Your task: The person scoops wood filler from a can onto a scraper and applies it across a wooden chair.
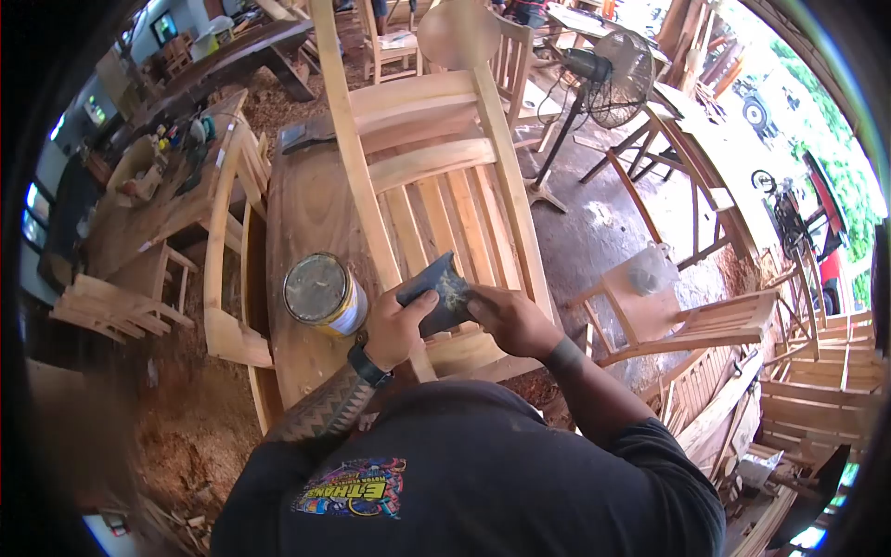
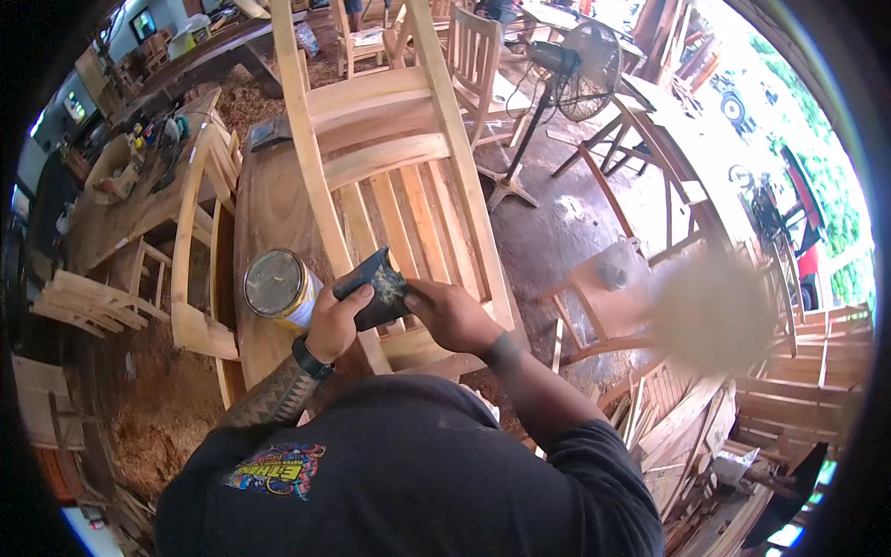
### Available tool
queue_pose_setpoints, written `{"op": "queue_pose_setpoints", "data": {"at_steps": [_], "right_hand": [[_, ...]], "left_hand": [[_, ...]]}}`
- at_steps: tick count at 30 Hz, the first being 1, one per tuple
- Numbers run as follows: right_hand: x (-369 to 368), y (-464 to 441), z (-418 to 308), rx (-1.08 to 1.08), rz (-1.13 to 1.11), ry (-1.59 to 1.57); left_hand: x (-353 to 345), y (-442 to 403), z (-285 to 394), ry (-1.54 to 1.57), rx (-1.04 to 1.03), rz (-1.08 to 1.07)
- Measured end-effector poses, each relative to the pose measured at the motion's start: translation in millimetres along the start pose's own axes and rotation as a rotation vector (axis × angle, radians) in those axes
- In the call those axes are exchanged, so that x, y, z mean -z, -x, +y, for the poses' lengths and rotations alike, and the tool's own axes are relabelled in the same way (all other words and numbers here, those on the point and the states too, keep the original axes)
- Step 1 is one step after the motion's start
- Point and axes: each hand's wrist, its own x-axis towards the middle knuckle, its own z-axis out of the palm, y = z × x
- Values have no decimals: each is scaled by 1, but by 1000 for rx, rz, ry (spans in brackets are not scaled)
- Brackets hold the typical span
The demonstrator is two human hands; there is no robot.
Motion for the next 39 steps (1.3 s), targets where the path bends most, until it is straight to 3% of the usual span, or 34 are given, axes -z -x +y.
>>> {"op": "queue_pose_setpoints", "data": {"at_steps": [6,9,13,15,17,19,23,29,35,39], "right_hand": [[-3,39,33,-379,16,-116],[1,54,59,-429,76,-147],[20,60,109,-377,78,-168],[44,58,149,-337,28,-180],[66,57,164,-318,13,-204],[88,57,184,-321,-64,-219],[127,68,222,-289,-194,-254],[173,80,270,-226,-274,-319],[190,72,286,-336,-339,-448],[179,62,300,-226,-378,-416]], "left_hand": [[18,0,-8,201,156,35],[23,-16,-14,-23,200,41],[12,-80,6,-524,84,-147],[0,-164,9,-810,12,-243],[-16,-221,20,-1288,-137,-224],[-55,-269,48,-1437,13,-261],[-76,-336,34,-1737,147,-184],[-91,-346,18,-1966,241,-129],[-86,-334,2,-1996,67,-64],[-109,-315,-18,-2179,-66,33]]}}
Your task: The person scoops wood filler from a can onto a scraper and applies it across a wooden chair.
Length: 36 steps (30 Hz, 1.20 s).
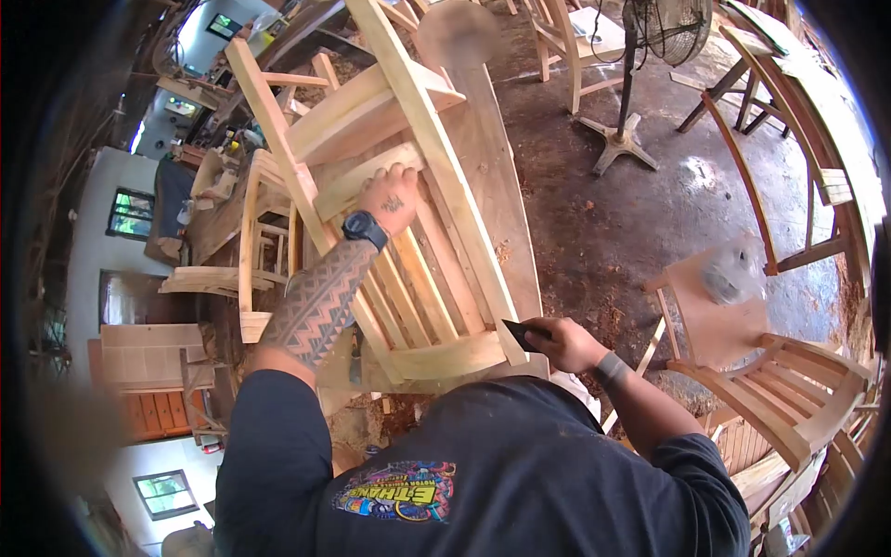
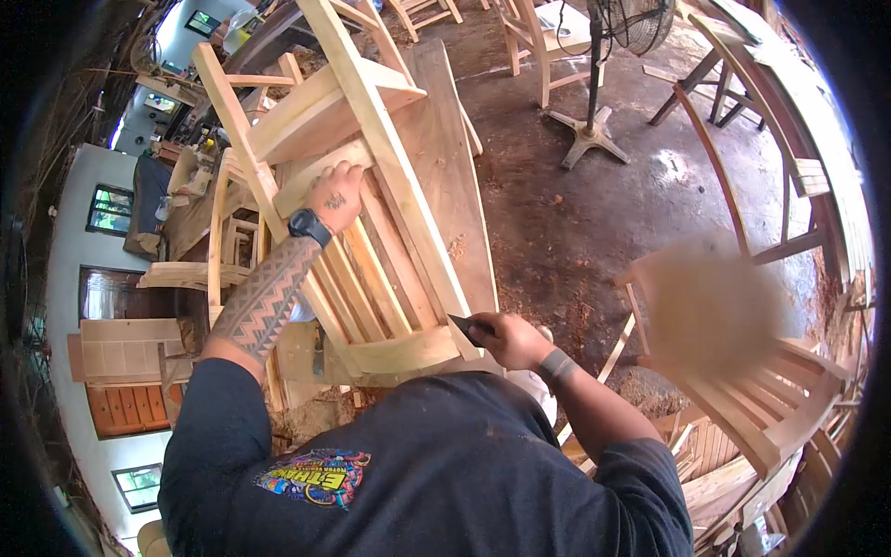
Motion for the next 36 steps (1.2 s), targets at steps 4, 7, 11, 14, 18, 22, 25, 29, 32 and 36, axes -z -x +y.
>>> {"op": "queue_pose_setpoints", "data": {"at_steps": [4,7,11,14,18,22,25,29,32,36], "right_hand": [[5,-12,-18,-26,-94,23],[-1,-19,-6,63,-117,54],[3,-27,-9,58,-169,59],[6,-32,-7,40,-194,70],[6,-48,0,29,-204,61],[2,-62,-14,66,-241,53],[3,-68,-16,168,-264,98],[11,-61,-22,134,-237,80],[16,-57,-8,7,-207,-29],[22,-61,-15,-123,26,-404]], "left_hand": [[-26,13,11,-107,-10,165],[-36,26,24,-69,55,169],[-38,22,24,33,111,163],[-55,22,20,39,75,256],[-38,24,27,153,116,95],[-44,35,40,131,73,62],[-54,54,60,74,109,62],[-57,86,73,80,53,13],[-60,122,90,113,27,-56],[-19,155,89,465,56,-425]]}}
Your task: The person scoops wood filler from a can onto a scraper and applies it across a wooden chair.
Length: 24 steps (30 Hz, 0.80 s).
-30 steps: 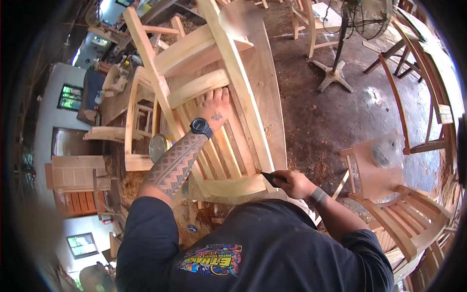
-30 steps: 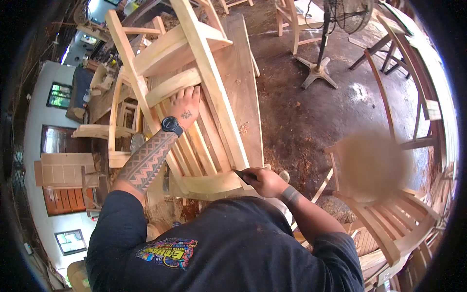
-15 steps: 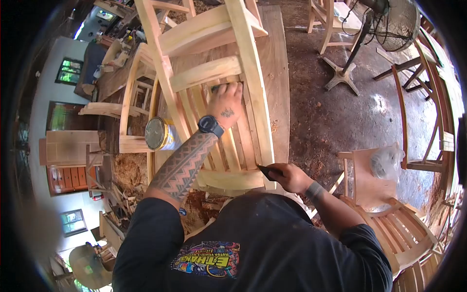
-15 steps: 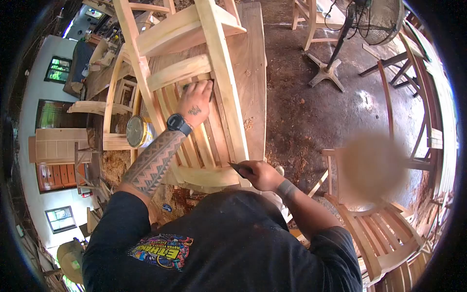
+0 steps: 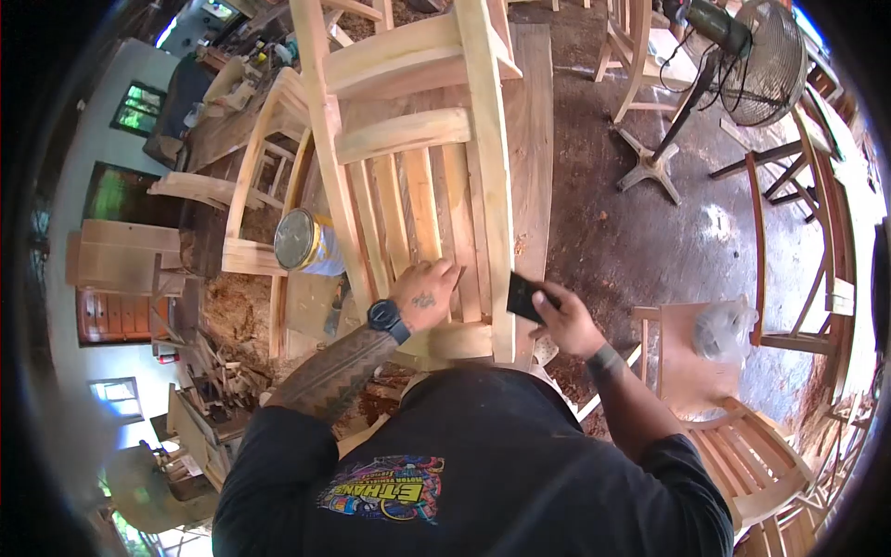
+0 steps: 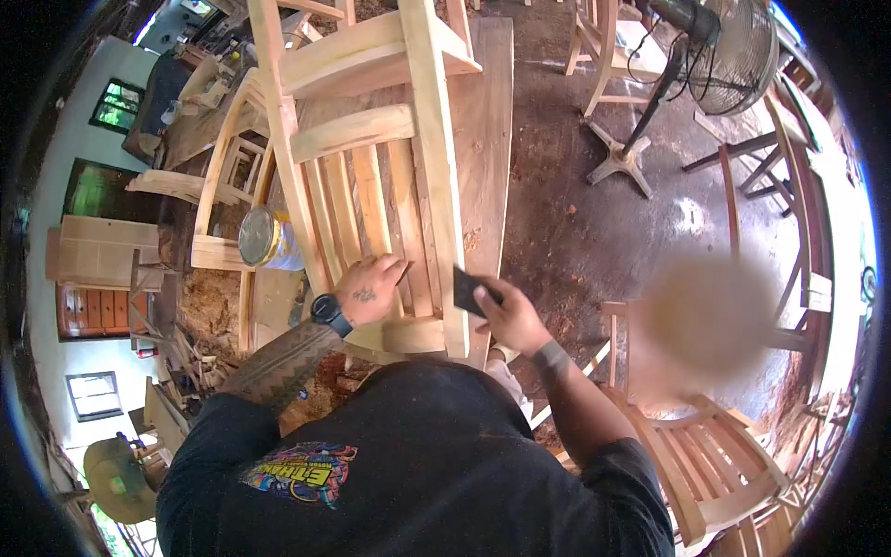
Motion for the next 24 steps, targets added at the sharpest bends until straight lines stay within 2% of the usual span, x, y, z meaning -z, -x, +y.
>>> {"op": "queue_pose_setpoints", "data": {"at_steps": [2,3,4,5,7,9,11,13,15,17,20,21,24], "right_hand": [[6,-19,-13,134,52,85],[12,-31,-21,234,74,275],[10,-36,-42,579,194,628],[3,-44,-71,641,196,704],[-15,-71,-115,777,198,847],[-31,-111,-144,888,199,1035],[-43,-151,-160,861,190,1281],[-53,-177,-170,738,179,1522],[-62,-187,-168,750,225,1567],[-69,-193,-165,748,252,1605],[-75,-197,-159,758,263,1613],[-79,-196,-156,772,263,1589],[-82,-195,-150,740,252,1584]], "left_hand": [[1,17,-11,70,-47,151],[10,25,-18,127,-50,226],[15,32,-27,186,-55,302],[16,33,-44,286,26,350],[39,35,-74,397,58,543],[36,29,-115,978,192,656],[25,20,-166,1215,243,729],[6,5,-196,1151,258,978],[-5,-11,-221,1196,251,1119],[-20,-22,-240,1364,225,1141],[-28,-21,-256,1477,260,977],[-23,-17,-258,1546,209,909],[-41,-28,-268,1498,137,862]]}}
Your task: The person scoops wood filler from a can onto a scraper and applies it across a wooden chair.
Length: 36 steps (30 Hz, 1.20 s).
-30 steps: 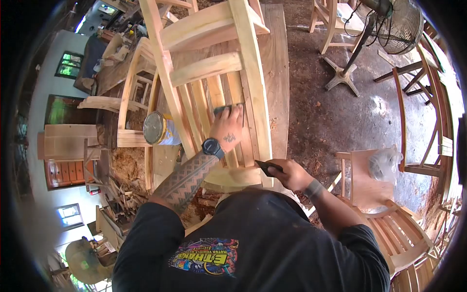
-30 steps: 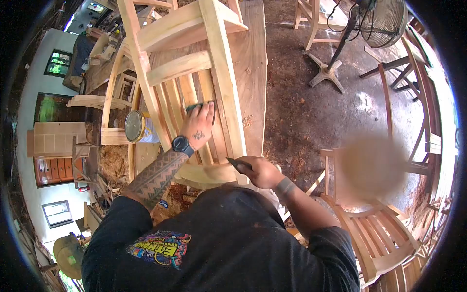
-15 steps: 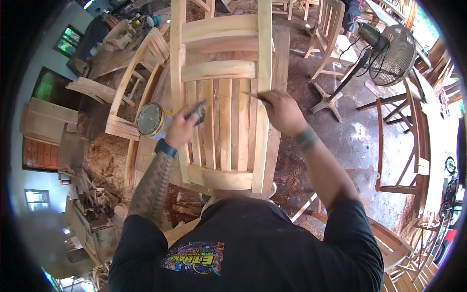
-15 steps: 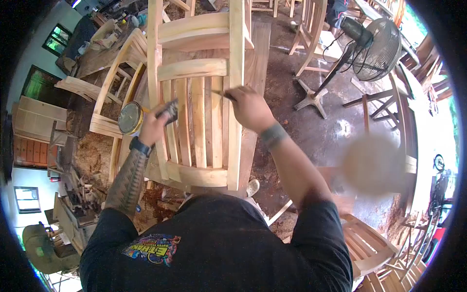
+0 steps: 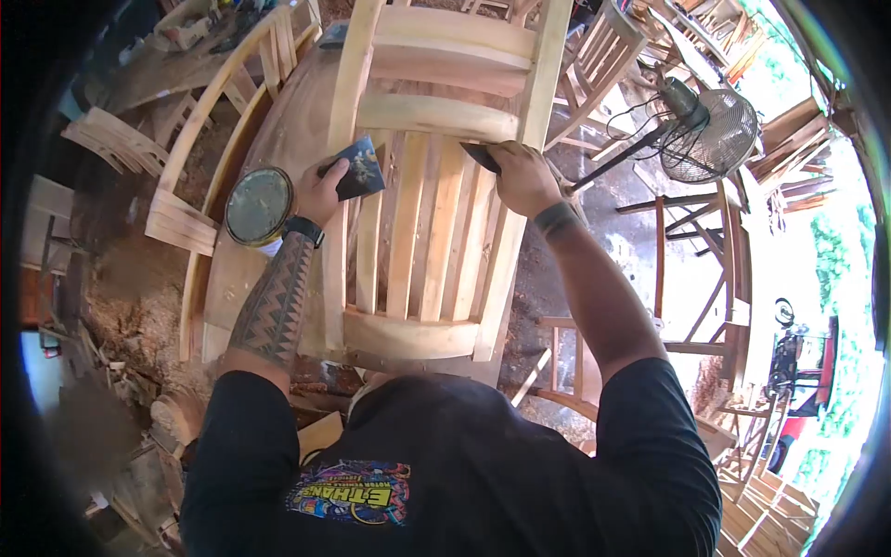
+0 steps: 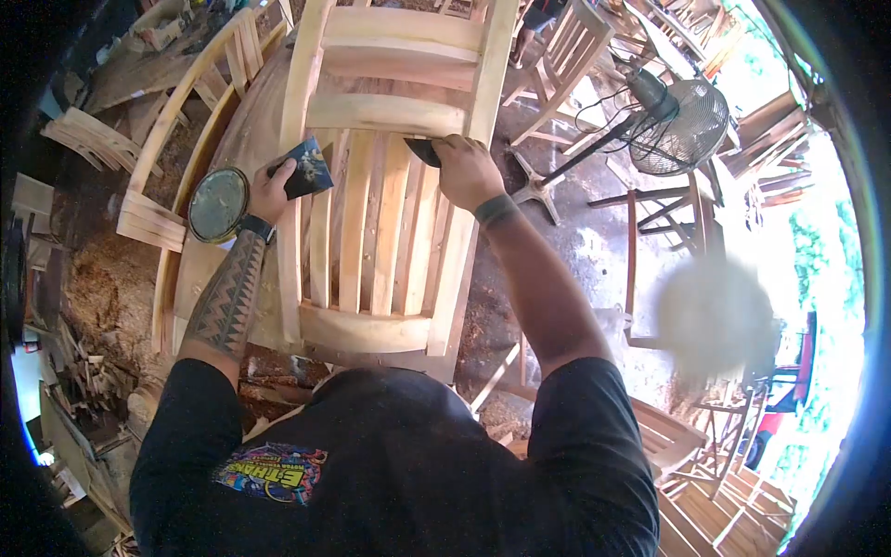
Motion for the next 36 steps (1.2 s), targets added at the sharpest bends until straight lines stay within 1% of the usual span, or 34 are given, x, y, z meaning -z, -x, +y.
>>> {"op": "queue_pose_setpoints", "data": {"at_steps": [2,4,5,6,8,9,10,11,12,13,15,16,18,19,22,23,26,28,29,30,31,32,33,34,36], "right_hand": [[-6,2,-2,-14,-6,50],[-13,6,-2,29,100,49],[-17,8,-1,52,150,47],[-16,7,1,55,133,16],[-8,5,-1,44,98,-56],[-3,6,-7,91,111,-71],[-11,15,-8,77,83,-89],[-18,25,-8,64,58,-103],[-22,36,-10,53,34,-115],[-22,51,-29,-23,0,-42],[-43,87,-46,-29,39,-23],[-51,101,-53,-19,77,-41],[-60,128,-72,-78,37,-99],[-65,142,-82,-118,16,-121],[-83,184,-108,-133,15,-83],[-93,201,-116,-165,-1,-90],[-93,228,-135,-208,-34,-142],[-79,215,-135,-241,-78,-167],[-64,200,-125,-367,-362,-217],[-51,183,-113,-238,-292,-161],[-44,165,-96,-199,-146,-94],[-31,129,-80,-246,-124,-91],[-22,97,-58,-133,-21,-56],[-14,62,-40,-92,39,-23],[6,10,-28,-82,115,-13]], "left_hand": [[5,1,-3,2,-6,-19],[14,-5,-8,-60,8,-16],[17,-9,-13,-125,-121,-41],[19,-12,-18,-190,-247,-62],[19,-2,-8,-195,-248,-118],[12,5,24,-133,-129,-149],[7,9,40,-71,-12,-179],[10,4,26,62,82,-175],[13,-1,16,60,77,-145],[16,-4,8,58,72,-113],[18,-9,-3,12,42,-36],[17,-7,1,3,41,-38],[15,-4,13,-17,37,-51],[12,0,21,-115,40,-10],[18,-10,4,-29,20,-108],[10,-3,15,-16,15,-39],[18,-13,1,8,20,-125],[17,-14,-6,1,19,-113],[18,-16,-10,-8,18,-105],[18,-18,-12,-25,-6,-92],[18,-17,-15,-43,-23,-81],[17,-15,-16,-62,-36,-70],[14,-10,-7,-97,12,-44],[14,-7,-8,-58,1,-65],[11,-12,-11,26,-30,-106]]}}
